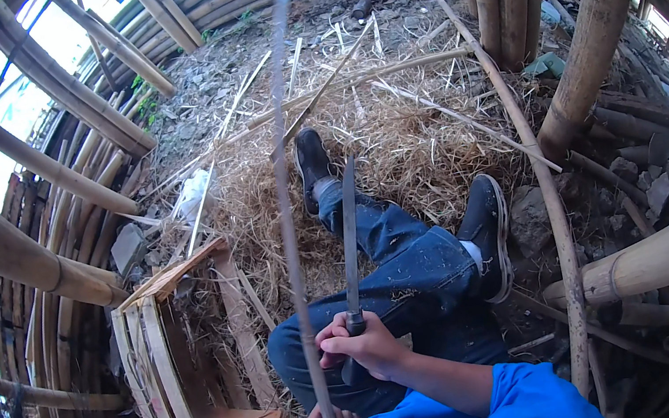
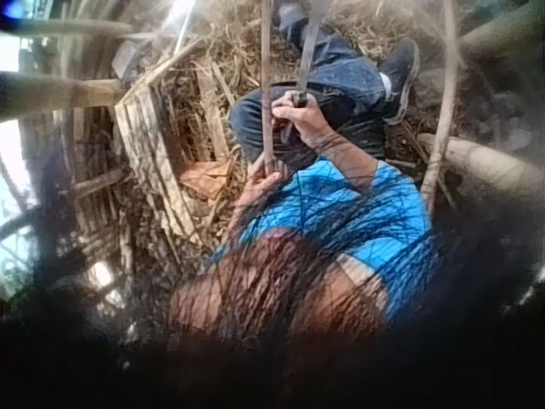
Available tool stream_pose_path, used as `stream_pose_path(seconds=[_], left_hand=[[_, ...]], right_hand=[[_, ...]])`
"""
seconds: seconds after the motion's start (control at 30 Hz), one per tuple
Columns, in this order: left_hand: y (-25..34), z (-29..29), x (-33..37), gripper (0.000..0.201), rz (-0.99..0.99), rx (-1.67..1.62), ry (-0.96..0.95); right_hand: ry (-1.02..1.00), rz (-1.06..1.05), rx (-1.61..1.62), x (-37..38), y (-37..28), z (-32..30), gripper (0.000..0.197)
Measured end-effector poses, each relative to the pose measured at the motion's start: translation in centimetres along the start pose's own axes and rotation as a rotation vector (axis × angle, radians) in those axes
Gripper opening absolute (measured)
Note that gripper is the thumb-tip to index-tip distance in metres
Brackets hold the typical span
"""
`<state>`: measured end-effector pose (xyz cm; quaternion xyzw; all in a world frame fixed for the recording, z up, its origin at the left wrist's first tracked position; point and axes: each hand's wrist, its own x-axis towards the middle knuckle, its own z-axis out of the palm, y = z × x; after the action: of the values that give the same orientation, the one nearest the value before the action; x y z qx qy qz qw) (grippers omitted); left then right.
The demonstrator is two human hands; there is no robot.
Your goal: The person shaves a thin bamboo strip using a large blade, repeatedly sliding the blade along the wood to smooth it.
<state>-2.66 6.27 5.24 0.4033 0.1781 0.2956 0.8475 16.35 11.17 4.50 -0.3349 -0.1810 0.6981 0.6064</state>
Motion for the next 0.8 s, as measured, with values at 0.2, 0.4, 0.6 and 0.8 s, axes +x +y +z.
stream_pose_path(seconds=[0.2,0.4,0.6,0.8], left_hand=[[3.2,0.1,0.8,0.023,0.125,0.097,0.055],[3.9,-2.0,2.2,0.016,0.166,0.362,0.379],[0.9,-7.0,1.9,0.008,0.154,0.516,0.707],[-2.5,-6.9,-1.3,0.013,-0.161,0.487,0.677]], right_hand=[[-0.010,0.077,0.020,0.6,-0.8,1.7,0.024],[-0.048,0.017,-0.027,-0.6,-0.3,0.5,0.025],[0.019,-0.003,-0.172,-0.7,-0.3,-0.8,0.021],[0.027,0.002,-0.289,-0.2,-0.3,-2.5,0.020]])
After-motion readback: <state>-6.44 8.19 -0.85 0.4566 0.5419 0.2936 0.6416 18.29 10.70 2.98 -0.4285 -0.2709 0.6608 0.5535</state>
